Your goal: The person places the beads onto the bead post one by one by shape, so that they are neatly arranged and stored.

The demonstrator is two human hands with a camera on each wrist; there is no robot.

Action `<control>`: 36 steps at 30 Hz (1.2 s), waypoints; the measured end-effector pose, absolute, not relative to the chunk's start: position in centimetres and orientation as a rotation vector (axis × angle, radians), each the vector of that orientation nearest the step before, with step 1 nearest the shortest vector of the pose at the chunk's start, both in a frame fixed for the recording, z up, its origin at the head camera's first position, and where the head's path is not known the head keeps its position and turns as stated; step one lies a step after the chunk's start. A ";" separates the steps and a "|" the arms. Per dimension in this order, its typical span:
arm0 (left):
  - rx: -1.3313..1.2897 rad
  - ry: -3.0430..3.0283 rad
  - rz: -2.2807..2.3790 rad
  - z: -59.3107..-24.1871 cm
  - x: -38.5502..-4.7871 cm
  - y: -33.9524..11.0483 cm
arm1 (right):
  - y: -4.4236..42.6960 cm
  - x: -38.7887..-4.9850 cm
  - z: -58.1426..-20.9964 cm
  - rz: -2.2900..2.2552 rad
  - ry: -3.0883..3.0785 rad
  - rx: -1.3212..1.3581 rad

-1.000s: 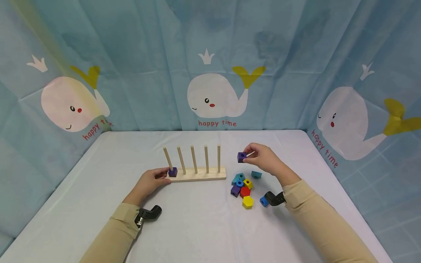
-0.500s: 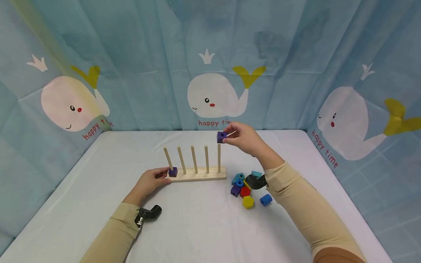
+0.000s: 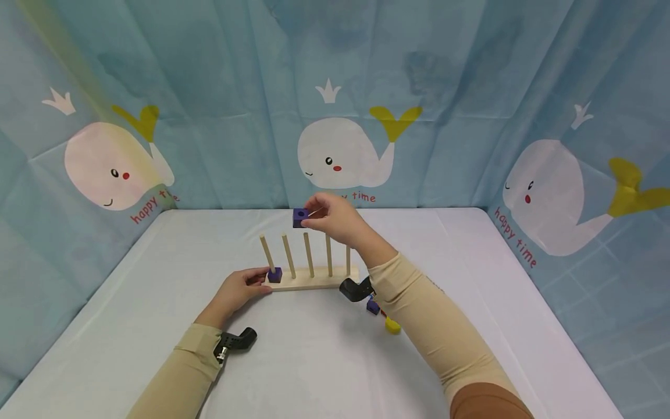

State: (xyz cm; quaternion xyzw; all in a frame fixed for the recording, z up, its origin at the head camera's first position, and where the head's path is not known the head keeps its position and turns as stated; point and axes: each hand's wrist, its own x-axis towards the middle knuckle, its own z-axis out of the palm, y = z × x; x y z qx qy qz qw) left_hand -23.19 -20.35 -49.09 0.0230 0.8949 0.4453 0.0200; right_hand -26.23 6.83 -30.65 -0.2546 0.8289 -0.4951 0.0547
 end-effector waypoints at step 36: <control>0.101 2.773 1.399 -49.1 -23.1 -20.4 | -2.1 -25.0 -34.8 -1.605 2.542 -0.684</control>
